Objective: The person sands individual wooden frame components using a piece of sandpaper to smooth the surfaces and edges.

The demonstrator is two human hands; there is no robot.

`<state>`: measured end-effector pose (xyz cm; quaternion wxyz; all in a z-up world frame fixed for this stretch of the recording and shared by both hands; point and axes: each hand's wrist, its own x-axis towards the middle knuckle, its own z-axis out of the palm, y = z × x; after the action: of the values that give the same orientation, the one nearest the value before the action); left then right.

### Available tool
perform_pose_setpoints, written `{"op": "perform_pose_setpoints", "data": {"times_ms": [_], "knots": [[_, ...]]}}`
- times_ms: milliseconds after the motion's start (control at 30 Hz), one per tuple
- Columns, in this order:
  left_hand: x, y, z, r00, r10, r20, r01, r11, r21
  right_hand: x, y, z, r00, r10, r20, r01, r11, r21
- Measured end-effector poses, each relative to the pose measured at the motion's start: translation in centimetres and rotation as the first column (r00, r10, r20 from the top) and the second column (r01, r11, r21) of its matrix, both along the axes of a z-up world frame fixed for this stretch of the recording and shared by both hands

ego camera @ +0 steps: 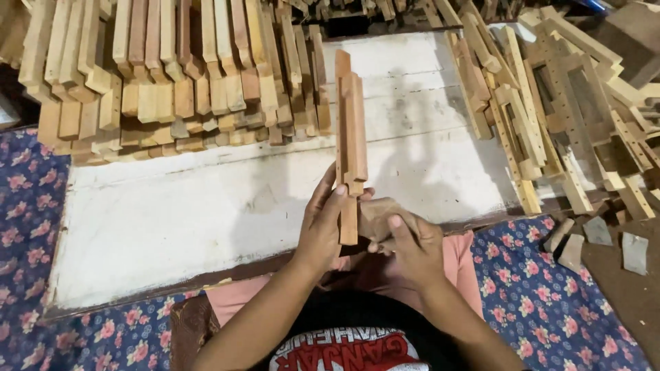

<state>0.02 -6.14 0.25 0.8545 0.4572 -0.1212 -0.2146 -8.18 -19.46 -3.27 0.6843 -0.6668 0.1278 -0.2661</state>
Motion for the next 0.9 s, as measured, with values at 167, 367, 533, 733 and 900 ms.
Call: {"op": "perform_pose_setpoints", "data": {"times_ms": [167, 367, 533, 733, 900], "knots": [[1.3, 2.5, -1.6, 0.953, -0.204, -0.222, 0.192, 0.978, -0.078, 0.8, -4.7, 0.0, 0.903, -0.251, 0.349, 0.396, 0.803, -0.445], [-0.3, 3.0, -1.7, 0.862, -0.369, -0.347, 0.362, 0.928, -0.086, 3.2, -1.8, -0.4, 0.852, 0.135, 0.507, 0.393, 0.477, -0.787], [-0.7, 3.4, -2.6, 0.850, -0.417, -0.322, 0.432, 0.901, -0.027, 6.7, -7.9, -1.9, 0.817, 0.326, 0.476, 0.350, 0.377, -0.858], [0.1, 3.6, -4.4, 0.837, -0.412, -0.360, 0.428, 0.903, -0.039, 4.7, -0.7, 3.4, 0.818, 0.304, 0.489, 0.267, 0.551, -0.790], [-0.5, 3.7, -2.3, 0.850, -0.415, -0.323, 0.448, 0.894, 0.029, 6.3, -3.4, 0.6, 0.856, 0.208, 0.474, 0.366, 0.404, -0.838]]}}
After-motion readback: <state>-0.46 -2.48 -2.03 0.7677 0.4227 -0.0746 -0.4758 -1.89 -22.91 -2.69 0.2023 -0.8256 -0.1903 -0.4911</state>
